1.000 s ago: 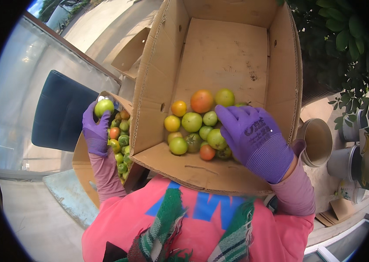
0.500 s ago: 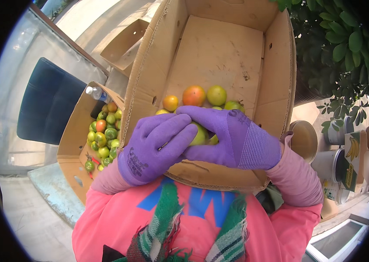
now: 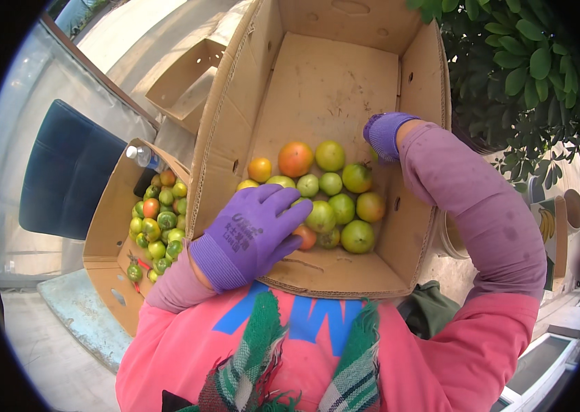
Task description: The person transfers green and ripening tomatoes from one cardboard box to another, handling them one at a time and arranging them in the receiving box. The person wears purple gloves and works in a bright outdoor area with potted plants and additional boxes nearby.
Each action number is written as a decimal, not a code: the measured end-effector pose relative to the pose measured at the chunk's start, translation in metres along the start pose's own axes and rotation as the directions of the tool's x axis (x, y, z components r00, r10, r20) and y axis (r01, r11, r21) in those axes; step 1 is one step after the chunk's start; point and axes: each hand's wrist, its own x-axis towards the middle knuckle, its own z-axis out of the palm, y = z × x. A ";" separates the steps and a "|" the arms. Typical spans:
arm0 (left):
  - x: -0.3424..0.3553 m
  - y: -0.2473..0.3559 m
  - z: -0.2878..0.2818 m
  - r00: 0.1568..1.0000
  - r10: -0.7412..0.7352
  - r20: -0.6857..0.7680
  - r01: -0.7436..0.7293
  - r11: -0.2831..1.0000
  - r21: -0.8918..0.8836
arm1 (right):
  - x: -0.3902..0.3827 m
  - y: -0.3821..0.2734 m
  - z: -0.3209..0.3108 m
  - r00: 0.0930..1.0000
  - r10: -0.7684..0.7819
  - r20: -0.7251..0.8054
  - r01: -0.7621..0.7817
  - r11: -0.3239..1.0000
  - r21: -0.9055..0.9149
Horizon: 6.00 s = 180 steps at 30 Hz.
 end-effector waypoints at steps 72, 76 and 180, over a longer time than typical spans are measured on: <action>-0.263 -0.355 0.165 0.578 -0.795 -0.186 0.815 0.574 0.080 | -0.068 -0.137 0.008 0.929 -0.109 -0.353 0.194 0.957 0.216; -0.276 -0.339 0.160 0.550 -0.806 -0.218 0.831 0.555 0.041 | -0.065 -0.140 0.006 0.921 -0.122 -0.370 0.208 0.957 0.203; -0.332 -0.311 0.111 0.232 -0.917 -0.326 0.972 0.234 0.032 | -0.047 -0.131 -0.012 0.893 -0.239 -0.382 0.269 0.963 0.026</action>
